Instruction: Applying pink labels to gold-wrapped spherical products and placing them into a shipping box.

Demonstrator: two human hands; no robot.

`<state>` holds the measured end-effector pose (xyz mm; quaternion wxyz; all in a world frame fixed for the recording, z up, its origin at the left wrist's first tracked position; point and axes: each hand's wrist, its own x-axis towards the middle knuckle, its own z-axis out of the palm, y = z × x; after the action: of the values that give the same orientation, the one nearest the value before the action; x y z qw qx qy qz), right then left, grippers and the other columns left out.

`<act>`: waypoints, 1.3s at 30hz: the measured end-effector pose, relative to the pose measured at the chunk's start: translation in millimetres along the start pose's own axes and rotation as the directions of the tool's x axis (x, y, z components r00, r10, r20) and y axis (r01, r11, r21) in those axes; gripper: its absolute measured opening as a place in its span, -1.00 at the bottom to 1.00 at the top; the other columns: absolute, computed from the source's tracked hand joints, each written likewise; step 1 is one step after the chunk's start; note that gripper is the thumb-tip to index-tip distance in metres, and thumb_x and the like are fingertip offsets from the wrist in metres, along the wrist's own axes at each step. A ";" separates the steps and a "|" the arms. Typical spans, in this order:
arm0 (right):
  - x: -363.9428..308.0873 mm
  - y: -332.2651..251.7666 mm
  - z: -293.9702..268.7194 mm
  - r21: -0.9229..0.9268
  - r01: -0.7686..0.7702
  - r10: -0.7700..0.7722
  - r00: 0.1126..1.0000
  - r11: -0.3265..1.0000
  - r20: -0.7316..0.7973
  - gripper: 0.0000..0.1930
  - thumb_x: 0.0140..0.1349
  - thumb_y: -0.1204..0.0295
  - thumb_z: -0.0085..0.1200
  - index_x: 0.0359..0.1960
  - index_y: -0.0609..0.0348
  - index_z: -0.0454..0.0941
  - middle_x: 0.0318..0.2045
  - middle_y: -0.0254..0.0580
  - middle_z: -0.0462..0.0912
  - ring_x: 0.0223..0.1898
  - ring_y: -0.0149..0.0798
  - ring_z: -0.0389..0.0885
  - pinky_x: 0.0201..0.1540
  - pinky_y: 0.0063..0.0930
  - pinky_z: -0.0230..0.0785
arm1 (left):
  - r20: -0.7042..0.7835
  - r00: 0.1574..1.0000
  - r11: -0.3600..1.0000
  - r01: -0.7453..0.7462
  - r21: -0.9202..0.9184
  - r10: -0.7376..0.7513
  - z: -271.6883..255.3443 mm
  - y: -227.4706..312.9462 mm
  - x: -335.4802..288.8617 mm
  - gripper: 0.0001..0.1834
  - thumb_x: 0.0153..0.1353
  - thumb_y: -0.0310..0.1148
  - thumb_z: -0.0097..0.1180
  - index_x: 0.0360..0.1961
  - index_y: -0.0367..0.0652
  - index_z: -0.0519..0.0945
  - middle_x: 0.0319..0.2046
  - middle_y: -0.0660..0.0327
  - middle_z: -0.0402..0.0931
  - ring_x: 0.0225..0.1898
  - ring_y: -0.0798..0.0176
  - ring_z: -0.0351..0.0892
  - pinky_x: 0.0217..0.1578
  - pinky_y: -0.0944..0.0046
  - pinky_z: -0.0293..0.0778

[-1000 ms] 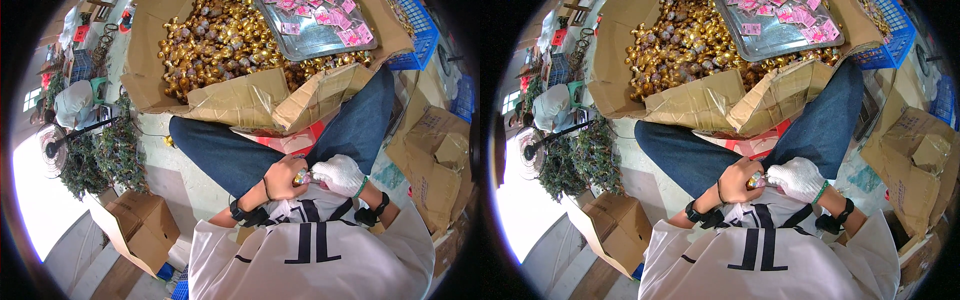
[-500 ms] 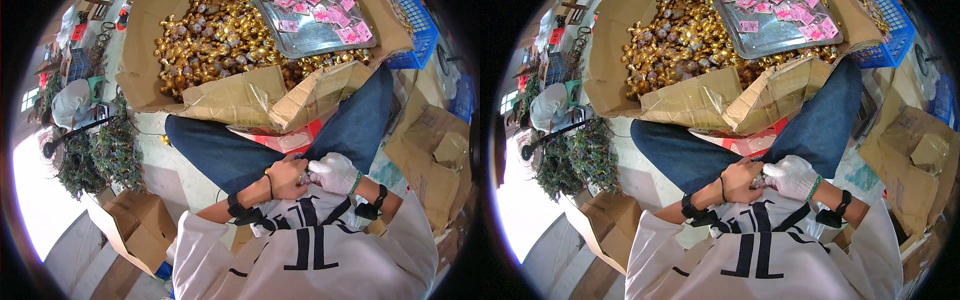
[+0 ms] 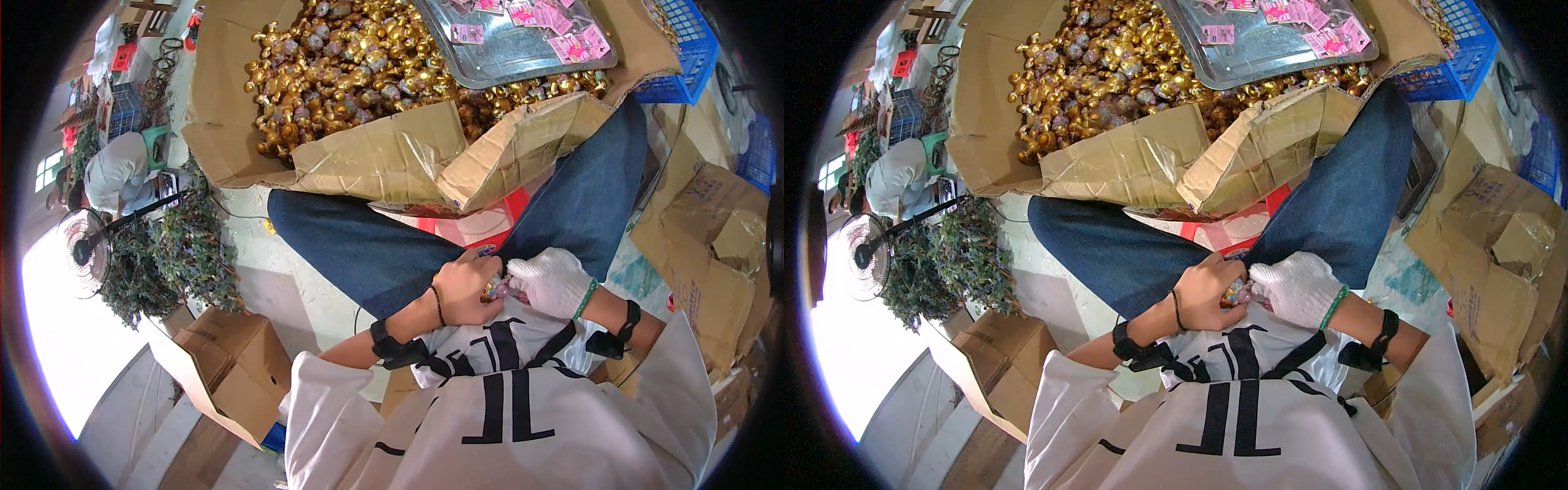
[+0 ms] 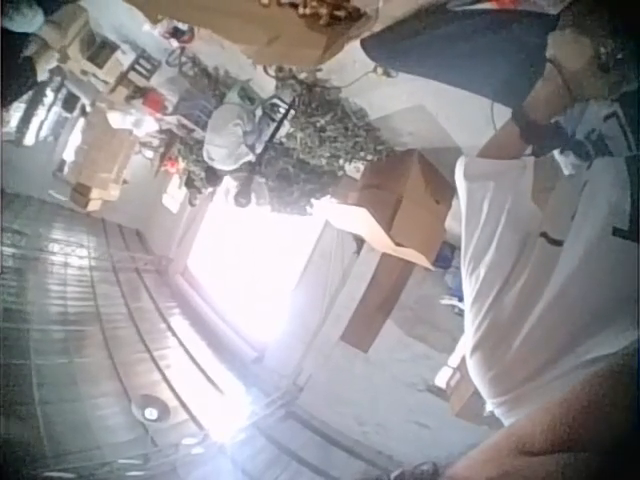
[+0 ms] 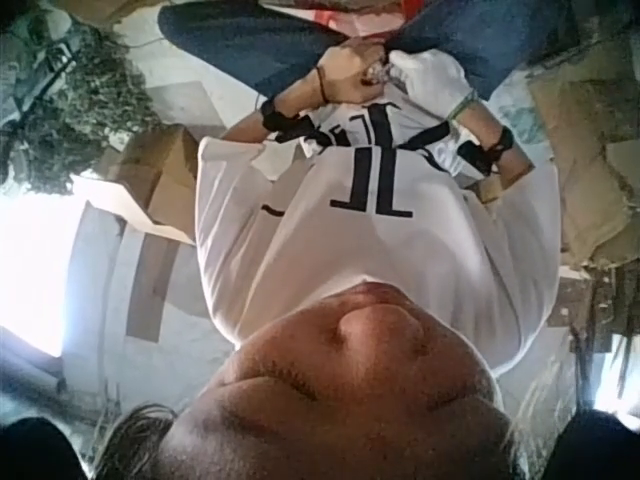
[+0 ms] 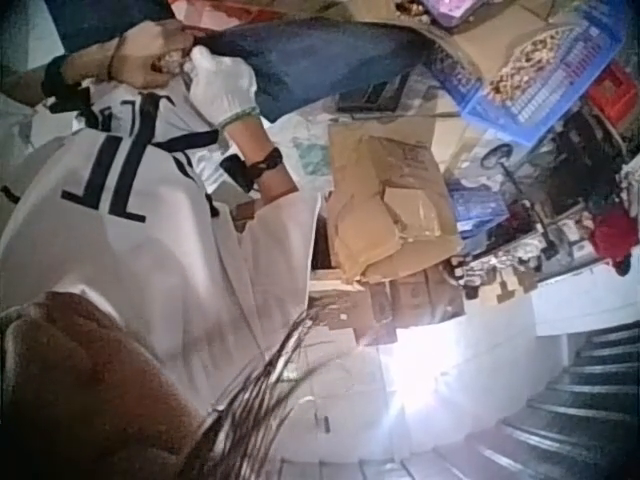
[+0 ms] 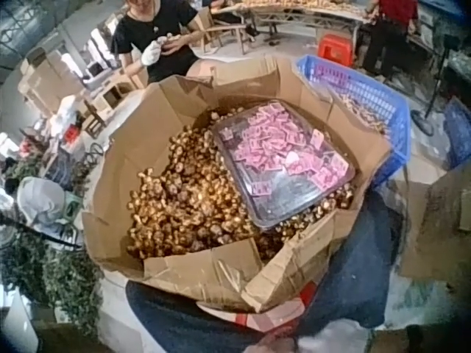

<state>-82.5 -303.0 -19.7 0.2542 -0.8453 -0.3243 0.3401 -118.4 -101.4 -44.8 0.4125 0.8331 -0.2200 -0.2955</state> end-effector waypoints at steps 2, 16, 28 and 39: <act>0.3 1.5 -1.1 0.036 0.022 -0.023 0.999 0.999 0.028 -0.82 -0.04 0.30 0.16 -0.47 0.07 0.46 -0.69 -0.06 0.53 -0.56 0.00 0.59 -0.50 -0.13 0.42 | -0.059 0.998 1.000 -0.017 -0.026 0.016 1.6 -0.8 -1.0 -0.60 -0.20 -0.23 0.22 -0.32 -0.18 0.44 -0.39 0.01 0.50 -0.28 -0.07 0.45 -0.33 0.06 0.45; 8.3 18.8 -1.0 0.063 0.144 -0.152 0.974 0.988 0.168 -0.83 -0.03 0.33 0.12 -0.44 0.11 0.46 -0.64 -0.03 0.55 -0.54 0.03 0.58 -0.50 -0.09 0.40 | 0.024 0.997 0.997 0.069 -0.042 -0.068 3.4 -2.5 3.7 -0.55 -0.19 -0.14 0.21 -0.31 -0.19 0.44 -0.36 -0.02 0.54 -0.21 -0.09 0.49 -0.27 0.02 0.49; 16.0 17.8 4.7 -0.009 0.092 -0.086 0.962 0.996 0.258 -0.82 -0.08 0.33 0.12 -0.46 0.11 0.48 -0.68 0.00 0.52 -0.56 0.07 0.57 -0.50 -0.07 0.39 | 0.106 0.976 0.982 0.191 0.010 -0.191 5.3 0.9 12.2 -0.56 -0.19 -0.11 0.20 -0.31 -0.19 0.52 -0.40 -0.05 0.54 -0.24 -0.10 0.52 -0.21 0.01 0.47; 22.6 20.7 -0.9 0.154 -0.009 -0.045 0.940 0.988 0.339 -0.84 -0.05 0.31 0.13 -0.49 0.09 0.47 -0.61 0.04 0.54 -0.48 0.09 0.58 -0.43 -0.06 0.40 | 0.126 0.972 0.980 0.191 0.056 -0.197 6.8 1.7 11.8 -0.56 -0.17 -0.08 0.20 -0.33 -0.18 0.52 -0.40 -0.03 0.56 -0.25 -0.09 0.51 -0.22 0.01 0.47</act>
<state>-61.4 -300.5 -41.9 0.2613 -0.7484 -0.3441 0.5031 -114.6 -113.3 -50.4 0.3482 0.8381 -0.1704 -0.3837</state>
